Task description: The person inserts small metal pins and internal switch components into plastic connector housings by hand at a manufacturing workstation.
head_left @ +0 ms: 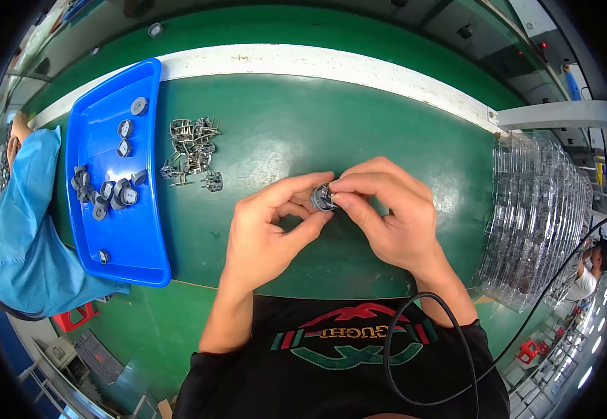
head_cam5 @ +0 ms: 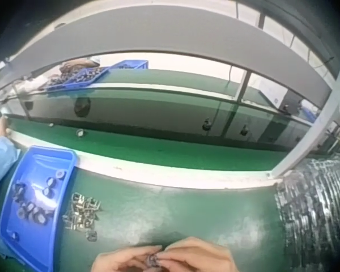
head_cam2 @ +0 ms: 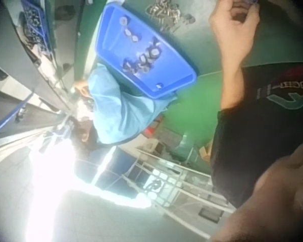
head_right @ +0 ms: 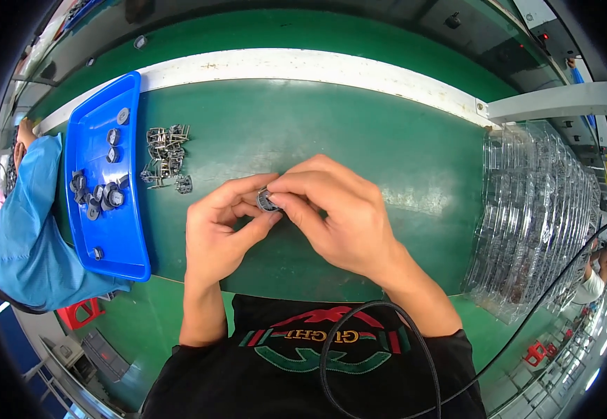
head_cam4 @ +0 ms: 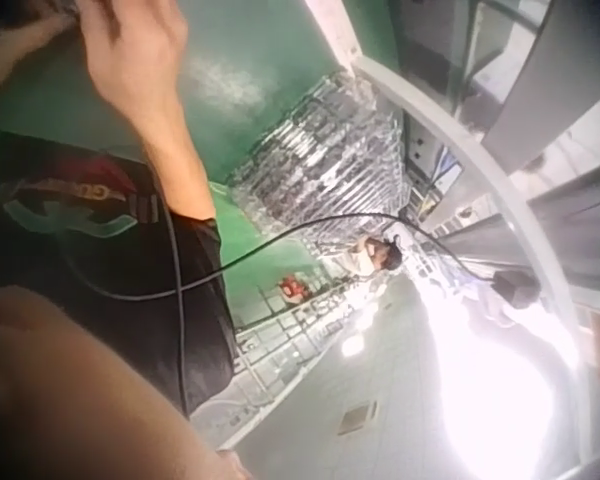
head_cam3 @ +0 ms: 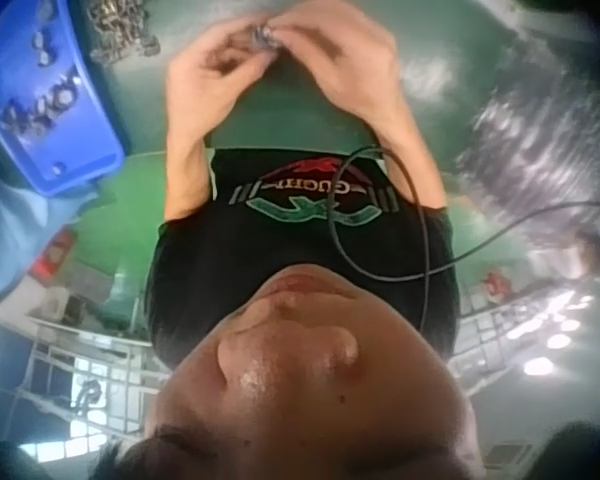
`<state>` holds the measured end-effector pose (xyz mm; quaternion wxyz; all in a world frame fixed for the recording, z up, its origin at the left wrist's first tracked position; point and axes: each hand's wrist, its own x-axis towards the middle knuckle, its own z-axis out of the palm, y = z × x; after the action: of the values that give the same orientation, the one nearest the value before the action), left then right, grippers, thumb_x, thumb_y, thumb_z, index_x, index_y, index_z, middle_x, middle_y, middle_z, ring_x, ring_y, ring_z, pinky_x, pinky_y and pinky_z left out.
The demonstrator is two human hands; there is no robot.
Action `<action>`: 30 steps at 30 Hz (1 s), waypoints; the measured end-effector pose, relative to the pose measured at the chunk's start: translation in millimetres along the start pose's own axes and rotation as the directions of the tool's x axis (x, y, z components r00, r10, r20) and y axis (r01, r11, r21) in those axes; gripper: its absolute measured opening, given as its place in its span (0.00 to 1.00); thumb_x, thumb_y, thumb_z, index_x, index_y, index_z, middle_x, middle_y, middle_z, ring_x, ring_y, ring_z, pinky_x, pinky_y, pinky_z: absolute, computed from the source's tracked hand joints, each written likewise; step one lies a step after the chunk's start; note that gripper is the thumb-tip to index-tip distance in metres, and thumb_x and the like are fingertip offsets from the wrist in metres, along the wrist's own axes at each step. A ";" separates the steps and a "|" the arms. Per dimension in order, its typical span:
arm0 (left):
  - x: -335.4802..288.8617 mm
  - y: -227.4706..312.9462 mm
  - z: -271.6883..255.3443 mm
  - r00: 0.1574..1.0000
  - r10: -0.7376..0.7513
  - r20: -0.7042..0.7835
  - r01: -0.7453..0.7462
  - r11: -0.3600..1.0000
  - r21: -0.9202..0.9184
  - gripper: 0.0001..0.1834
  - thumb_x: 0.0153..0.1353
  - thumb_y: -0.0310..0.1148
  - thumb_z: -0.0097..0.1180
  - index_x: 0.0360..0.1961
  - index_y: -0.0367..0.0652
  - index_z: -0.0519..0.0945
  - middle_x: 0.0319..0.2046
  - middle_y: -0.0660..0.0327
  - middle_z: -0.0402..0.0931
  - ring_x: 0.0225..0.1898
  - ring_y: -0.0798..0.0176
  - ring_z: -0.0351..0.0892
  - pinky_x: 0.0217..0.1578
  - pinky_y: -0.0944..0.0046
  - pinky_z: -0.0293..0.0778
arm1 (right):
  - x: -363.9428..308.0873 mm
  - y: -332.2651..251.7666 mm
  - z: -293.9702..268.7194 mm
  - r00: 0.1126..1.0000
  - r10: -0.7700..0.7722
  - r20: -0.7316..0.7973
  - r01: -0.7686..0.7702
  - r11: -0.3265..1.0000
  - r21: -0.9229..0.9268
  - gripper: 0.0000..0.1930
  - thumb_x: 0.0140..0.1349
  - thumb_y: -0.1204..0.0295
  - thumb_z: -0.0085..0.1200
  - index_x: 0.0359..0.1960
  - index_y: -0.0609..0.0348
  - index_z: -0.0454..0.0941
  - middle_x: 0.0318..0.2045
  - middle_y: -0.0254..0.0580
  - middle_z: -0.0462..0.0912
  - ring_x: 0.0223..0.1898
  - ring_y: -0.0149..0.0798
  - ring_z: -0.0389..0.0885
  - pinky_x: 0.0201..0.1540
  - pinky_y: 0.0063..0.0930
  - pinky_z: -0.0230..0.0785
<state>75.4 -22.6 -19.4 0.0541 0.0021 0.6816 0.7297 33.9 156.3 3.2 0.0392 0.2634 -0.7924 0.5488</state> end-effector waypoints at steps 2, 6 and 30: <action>1.1 0.6 2.1 1.000 0.002 0.007 -0.002 0.999 -0.043 0.23 0.53 0.13 0.62 0.52 0.35 0.81 0.40 0.58 0.83 0.37 0.70 0.82 0.37 0.70 0.80 | -1.8 0.0 0.9 1.000 -0.008 -0.020 0.008 1.000 0.018 0.08 0.55 0.85 0.63 0.37 0.63 0.83 0.34 0.42 0.78 0.30 0.36 0.80 0.29 0.23 0.71; -0.9 5.3 2.4 0.997 -0.051 0.050 0.055 0.994 -0.092 0.22 0.55 0.12 0.62 0.52 0.33 0.81 0.40 0.59 0.83 0.36 0.72 0.80 0.37 0.72 0.79 | -4.7 5.5 -2.1 1.000 -0.004 0.015 0.004 0.999 0.040 0.09 0.54 0.85 0.63 0.36 0.63 0.82 0.34 0.39 0.73 0.31 0.35 0.78 0.30 0.27 0.70; 139.8 22.2 6.1 0.985 0.171 0.014 -0.120 0.625 0.772 0.09 0.54 0.26 0.64 0.36 0.38 0.87 0.32 0.45 0.83 0.37 0.44 0.84 0.44 0.54 0.78 | -11.8 18.3 4.3 0.992 -0.125 -0.026 0.105 0.917 -0.385 0.16 0.54 0.78 0.60 0.46 0.58 0.81 0.26 0.37 0.75 0.24 0.40 0.78 0.25 0.35 0.72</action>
<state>-64.8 -6.6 -6.8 -0.0317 0.0579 0.9260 0.3717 36.6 161.7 -18.2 0.1416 0.2832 -0.8661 0.3868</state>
